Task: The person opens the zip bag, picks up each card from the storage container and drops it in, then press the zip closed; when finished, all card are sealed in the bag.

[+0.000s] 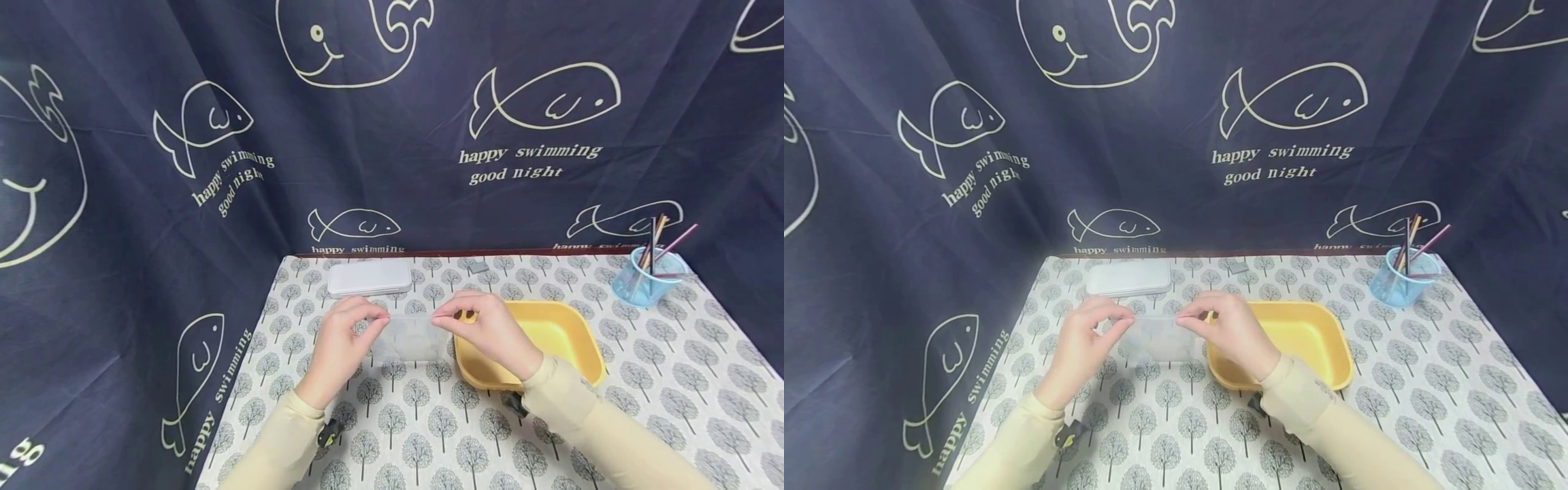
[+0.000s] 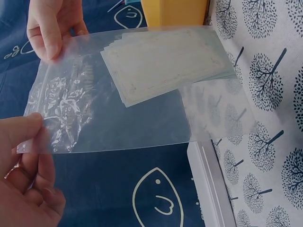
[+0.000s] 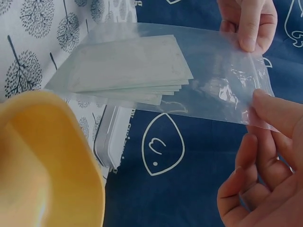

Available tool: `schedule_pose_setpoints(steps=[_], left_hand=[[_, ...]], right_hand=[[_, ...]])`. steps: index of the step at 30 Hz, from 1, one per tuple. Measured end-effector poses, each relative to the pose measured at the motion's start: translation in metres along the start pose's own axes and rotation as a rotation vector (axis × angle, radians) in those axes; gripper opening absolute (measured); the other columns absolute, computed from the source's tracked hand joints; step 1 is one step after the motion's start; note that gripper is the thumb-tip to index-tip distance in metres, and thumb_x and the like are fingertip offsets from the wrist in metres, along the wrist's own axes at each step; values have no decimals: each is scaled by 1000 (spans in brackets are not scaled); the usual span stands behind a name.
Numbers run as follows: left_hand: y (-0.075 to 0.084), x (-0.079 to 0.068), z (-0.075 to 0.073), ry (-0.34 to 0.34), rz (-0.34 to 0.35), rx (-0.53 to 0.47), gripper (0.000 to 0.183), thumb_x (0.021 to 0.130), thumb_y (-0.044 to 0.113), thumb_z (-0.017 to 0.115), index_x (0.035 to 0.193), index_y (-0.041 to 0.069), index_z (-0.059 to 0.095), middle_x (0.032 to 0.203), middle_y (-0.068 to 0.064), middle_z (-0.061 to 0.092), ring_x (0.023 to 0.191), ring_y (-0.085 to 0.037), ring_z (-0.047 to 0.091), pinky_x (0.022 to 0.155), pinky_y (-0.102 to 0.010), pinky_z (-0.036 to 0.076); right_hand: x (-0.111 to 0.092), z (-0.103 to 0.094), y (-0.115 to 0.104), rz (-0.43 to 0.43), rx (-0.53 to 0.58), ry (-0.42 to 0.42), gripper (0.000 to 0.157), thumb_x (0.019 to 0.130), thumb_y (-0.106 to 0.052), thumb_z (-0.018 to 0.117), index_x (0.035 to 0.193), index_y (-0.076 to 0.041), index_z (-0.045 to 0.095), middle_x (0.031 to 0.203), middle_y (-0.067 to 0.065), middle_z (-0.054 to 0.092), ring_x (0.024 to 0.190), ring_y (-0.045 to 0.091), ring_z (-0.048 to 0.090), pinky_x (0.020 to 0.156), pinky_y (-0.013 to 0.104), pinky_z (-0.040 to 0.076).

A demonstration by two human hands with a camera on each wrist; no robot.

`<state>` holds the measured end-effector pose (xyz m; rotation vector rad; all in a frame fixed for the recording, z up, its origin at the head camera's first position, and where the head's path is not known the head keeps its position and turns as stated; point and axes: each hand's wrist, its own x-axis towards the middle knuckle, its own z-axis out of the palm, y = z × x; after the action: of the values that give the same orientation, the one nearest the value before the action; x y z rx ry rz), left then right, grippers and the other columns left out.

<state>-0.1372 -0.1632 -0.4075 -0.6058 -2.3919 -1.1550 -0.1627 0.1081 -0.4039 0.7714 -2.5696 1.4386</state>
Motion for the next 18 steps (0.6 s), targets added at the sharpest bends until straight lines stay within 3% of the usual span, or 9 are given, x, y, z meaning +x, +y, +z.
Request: schedule_pose_setpoints(steps=[12,18], left_hand=[[-3,-1,-8,6,44,30,12,89,6,81,100,10,80,100,8,74,96,-10,66,90,-35,53],[-1,-2,-7,-9,69,70,13,91,3,79,103,8,80,87,7,65,79,-9,57,72,-31,52]], right_hand=[[-4,-10,5,-40,-93,-18,12,93,-16,80,103,-22,80,99,-17,72,94,7,66,78,34,55],[-4,-9,6,-76,-132,-1,7,95,-15,78,100,-20,79,95,-15,71,90,7,65,75,40,56]])
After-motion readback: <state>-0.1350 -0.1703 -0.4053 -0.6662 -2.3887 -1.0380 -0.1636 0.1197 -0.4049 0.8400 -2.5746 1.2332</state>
